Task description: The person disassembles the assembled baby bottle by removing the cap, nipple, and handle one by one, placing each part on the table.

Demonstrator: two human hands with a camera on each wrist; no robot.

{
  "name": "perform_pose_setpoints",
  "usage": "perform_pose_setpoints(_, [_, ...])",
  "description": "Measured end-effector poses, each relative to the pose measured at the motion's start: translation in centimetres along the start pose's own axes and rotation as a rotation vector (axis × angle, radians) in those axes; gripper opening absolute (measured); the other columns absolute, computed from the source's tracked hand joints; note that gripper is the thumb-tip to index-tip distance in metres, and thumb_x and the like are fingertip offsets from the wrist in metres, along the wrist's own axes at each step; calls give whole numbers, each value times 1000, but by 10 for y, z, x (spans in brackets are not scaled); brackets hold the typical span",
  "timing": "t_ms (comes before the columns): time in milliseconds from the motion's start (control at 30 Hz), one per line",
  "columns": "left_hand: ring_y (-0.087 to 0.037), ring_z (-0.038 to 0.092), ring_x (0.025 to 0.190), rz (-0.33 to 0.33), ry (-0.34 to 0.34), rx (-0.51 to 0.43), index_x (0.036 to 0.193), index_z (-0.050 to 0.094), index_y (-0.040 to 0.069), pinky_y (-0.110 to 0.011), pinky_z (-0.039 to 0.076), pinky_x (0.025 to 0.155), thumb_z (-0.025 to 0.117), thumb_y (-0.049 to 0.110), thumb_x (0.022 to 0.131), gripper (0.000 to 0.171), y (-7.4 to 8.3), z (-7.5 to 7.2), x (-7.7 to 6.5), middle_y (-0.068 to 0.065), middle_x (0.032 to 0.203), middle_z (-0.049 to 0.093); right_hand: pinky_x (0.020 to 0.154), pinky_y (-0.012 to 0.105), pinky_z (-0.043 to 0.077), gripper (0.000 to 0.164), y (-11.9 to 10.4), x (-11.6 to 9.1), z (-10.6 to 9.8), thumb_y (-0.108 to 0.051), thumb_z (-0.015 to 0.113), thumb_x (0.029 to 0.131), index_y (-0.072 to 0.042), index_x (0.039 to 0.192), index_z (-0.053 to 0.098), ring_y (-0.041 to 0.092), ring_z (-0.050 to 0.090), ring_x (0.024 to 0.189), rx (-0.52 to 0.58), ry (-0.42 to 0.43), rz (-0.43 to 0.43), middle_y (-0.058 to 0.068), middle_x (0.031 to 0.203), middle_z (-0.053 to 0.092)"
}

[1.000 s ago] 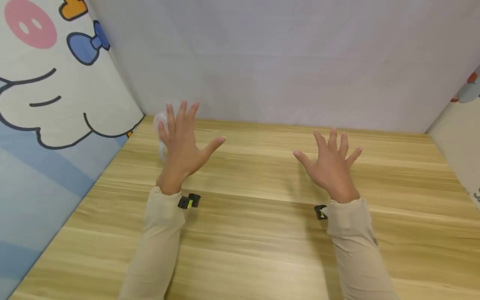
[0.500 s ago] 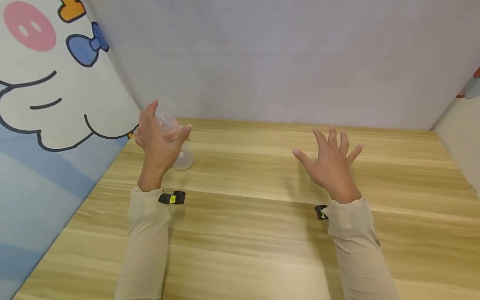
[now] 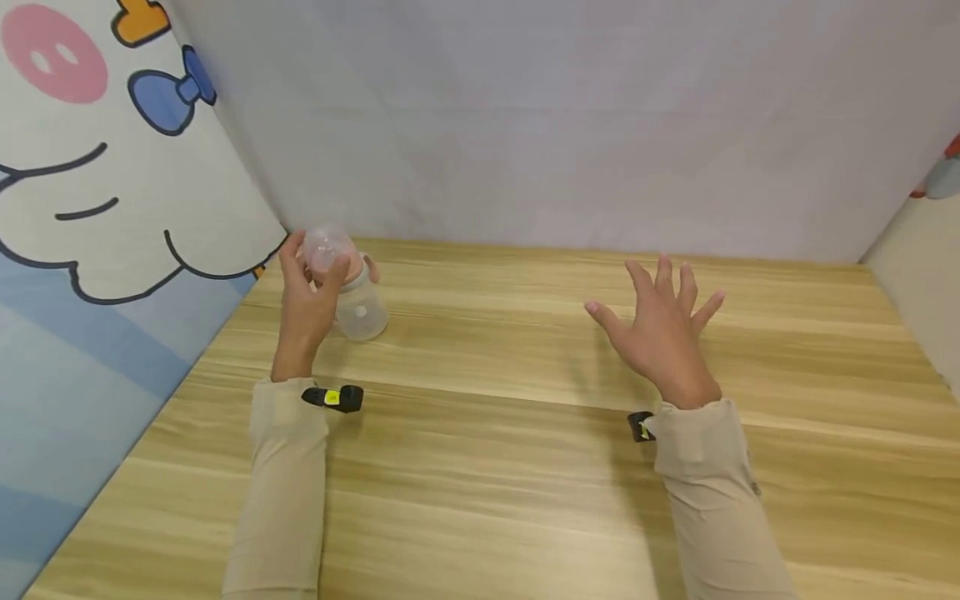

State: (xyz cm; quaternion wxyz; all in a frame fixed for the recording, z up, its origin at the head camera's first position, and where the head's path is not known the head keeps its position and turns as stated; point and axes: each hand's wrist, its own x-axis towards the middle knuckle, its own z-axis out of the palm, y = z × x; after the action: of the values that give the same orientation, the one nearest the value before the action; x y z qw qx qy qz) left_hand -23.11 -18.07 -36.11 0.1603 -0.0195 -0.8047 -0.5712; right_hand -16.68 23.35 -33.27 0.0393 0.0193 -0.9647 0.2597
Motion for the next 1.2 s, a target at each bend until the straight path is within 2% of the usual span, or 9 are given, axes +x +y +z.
perform_pose_setpoints(133, [-33,45,141,-78,-9,-5,157,18,27,-56,34,117,63,48,94,81,-9,1,1,-20,150,44,103,80,-25,88,0,1,1,-65,49,97,-10,160,22,55,-13,152,1,-3,0,34,165,-2])
perform_pose_setpoints(467, [-31,35,149,-167,-67,19,156,24,16,-56,24,123,62,53,94,81,-23,0,0,-14,159,39,103,79,-25,87,1,5,8,-63,51,97,-10,160,22,55,-13,152,11,-26,-8,34,165,-1])
perform_pose_setpoints(833, [-29,35,148,-166,-109,-82,155,26,13,-53,22,124,64,43,95,77,-31,3,-2,-13,158,38,104,78,-25,85,3,3,14,-59,54,98,-10,160,23,55,-13,152,40,-41,-10,32,166,-2])
perform_pose_setpoints(1033, [-32,39,144,-150,-206,-102,156,22,16,-54,24,123,64,38,96,76,-33,17,0,-14,154,41,104,78,-25,84,5,5,13,-59,54,98,-10,160,24,54,-12,152,40,-32,-17,32,166,-1])
perform_pose_setpoints(1200, [-32,40,143,-138,-248,-109,156,23,15,-55,24,123,63,37,97,75,-29,30,3,-15,153,42,104,79,-25,84,6,7,10,-59,54,98,-9,159,24,54,-11,152,35,-27,-22,32,166,0])
